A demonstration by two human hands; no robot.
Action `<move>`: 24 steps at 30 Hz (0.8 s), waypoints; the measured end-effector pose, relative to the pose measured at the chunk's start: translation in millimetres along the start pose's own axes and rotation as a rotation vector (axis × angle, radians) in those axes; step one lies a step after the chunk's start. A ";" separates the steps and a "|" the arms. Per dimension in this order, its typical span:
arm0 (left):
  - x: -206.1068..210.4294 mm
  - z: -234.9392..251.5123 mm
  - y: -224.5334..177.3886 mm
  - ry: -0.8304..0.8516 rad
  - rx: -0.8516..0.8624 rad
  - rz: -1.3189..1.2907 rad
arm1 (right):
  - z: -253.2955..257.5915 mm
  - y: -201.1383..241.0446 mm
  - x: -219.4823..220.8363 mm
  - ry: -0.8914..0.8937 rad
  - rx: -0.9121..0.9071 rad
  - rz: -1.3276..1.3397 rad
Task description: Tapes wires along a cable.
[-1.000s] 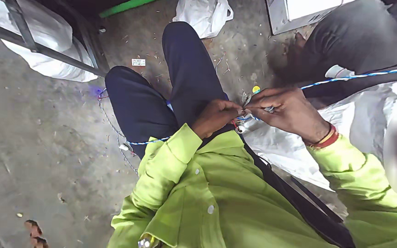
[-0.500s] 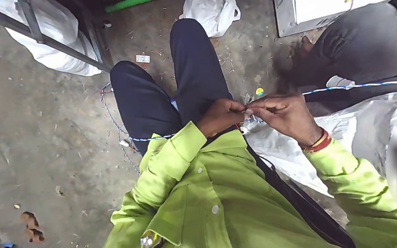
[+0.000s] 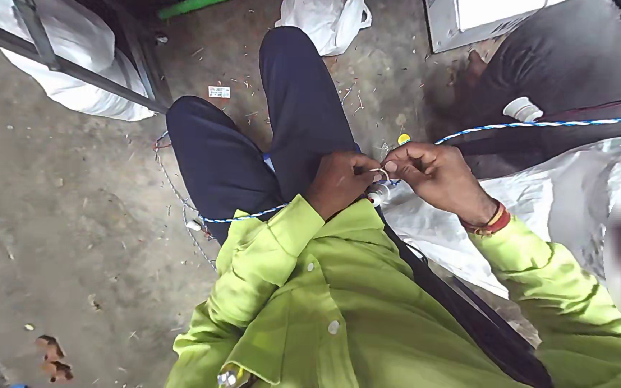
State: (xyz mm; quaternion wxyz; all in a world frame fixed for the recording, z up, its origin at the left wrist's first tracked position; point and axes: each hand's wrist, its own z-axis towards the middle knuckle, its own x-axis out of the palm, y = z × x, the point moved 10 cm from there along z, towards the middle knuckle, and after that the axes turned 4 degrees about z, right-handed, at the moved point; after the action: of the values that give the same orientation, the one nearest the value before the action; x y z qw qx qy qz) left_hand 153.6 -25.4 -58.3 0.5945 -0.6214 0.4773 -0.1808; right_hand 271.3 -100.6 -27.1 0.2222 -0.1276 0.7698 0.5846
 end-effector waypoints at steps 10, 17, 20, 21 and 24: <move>-6.3 -3.9 -15.2 -0.097 0.095 0.110 | 7.1 -10.1 0.9 -0.031 -0.004 0.015; -6.5 -22.1 -38.1 -0.294 0.463 0.431 | 13.0 -36.8 28.2 0.068 0.301 0.519; -6.8 -28.9 -42.1 -0.320 0.611 0.451 | 14.3 -45.5 41.8 0.181 0.460 0.725; -6.0 -30.2 -42.3 -0.310 0.638 0.446 | 14.3 -46.6 45.3 0.226 0.489 0.769; -8.2 -29.3 -41.3 -0.294 0.628 0.385 | 16.8 -43.7 45.9 0.280 0.486 0.771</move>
State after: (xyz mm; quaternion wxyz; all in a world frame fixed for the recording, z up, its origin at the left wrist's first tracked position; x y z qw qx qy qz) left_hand 142.0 -42.1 -11.2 0.8408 -0.3276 0.4162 -0.1123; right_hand 254.6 -94.1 -90.2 -0.0936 0.1455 0.8979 0.4047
